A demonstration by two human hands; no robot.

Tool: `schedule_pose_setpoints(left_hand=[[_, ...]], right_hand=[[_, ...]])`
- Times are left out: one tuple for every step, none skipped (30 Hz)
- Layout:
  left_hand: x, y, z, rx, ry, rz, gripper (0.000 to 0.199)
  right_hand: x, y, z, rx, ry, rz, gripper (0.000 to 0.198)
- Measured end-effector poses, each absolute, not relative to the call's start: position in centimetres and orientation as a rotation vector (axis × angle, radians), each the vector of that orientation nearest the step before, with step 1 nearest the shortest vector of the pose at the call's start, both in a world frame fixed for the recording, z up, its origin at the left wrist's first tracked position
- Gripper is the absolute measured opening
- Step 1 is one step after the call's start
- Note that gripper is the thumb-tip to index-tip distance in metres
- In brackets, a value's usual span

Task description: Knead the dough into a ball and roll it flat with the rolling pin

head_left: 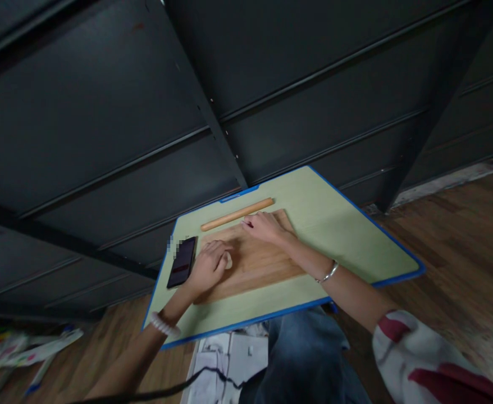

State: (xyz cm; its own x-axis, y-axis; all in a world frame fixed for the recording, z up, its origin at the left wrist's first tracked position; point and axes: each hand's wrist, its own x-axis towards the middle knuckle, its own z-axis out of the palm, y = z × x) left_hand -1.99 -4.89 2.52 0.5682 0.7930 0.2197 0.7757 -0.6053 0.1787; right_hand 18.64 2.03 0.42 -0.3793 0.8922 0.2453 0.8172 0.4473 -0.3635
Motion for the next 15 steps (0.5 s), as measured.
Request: schedule_pose_setpoints(left_hand=[[-1.6,-4.8,2.4,2.722,1.375,0.448,0.022],[-1.3,-4.6,2.2,2.714,1.401,0.470,0.021],[-1.1,-4.5,2.0,2.711,1.423,0.484,0.021],[-1.0,-4.4,1.7,2.711,1.432,0.487,0.024],[-1.1,-4.4,1.5,2.709,1.437,0.500,0.027],[-1.3,-4.5,1.2,2.698,1.449,0.525,0.031],[-1.6,-4.7,0.9,2.679,1.466,0.558,0.034],[-1.9,-5.0,0.7,2.656,1.485,0.592,0.037],[-2.2,-5.2,0.4,2.633,1.503,0.628,0.039],[-2.4,-5.5,0.2,2.614,1.517,0.658,0.040],[-2.6,-5.7,0.1,2.601,1.524,0.679,0.038],[-2.7,-5.9,0.0,2.594,1.526,0.696,0.035],[-2.7,-5.9,-0.1,2.591,1.527,0.712,0.029],[-2.6,-5.9,-0.1,2.590,1.530,0.724,0.023],[-2.5,-5.7,-0.1,2.589,1.534,0.733,0.016]], right_hand=[[18.7,2.1,0.4,-1.444,-2.297,0.262,0.037],[18.7,2.1,0.4,-1.440,-2.297,0.265,0.037],[18.7,2.2,0.3,-1.431,-2.297,0.262,0.038],[18.7,2.2,0.3,-1.420,-2.296,0.255,0.038],[18.7,2.3,0.2,-1.409,-2.296,0.245,0.039],[18.7,2.3,0.1,-1.396,-2.296,0.236,0.039],[18.6,2.4,0.0,-1.387,-2.296,0.229,0.039],[18.6,2.4,0.0,-1.382,-2.298,0.227,0.038],[18.6,2.5,-0.1,-1.380,-2.300,0.228,0.038],[18.5,2.5,-0.2,-1.383,-2.302,0.232,0.038],[18.5,2.6,-0.3,-1.389,-2.303,0.236,0.038],[18.5,2.7,-0.4,-1.398,-2.301,0.238,0.038],[18.5,2.8,-0.4,-1.408,-2.298,0.236,0.038],[18.5,2.9,-0.5,-1.414,-2.297,0.233,0.039],[18.5,3.0,-0.6,-1.419,-2.295,0.227,0.039]])
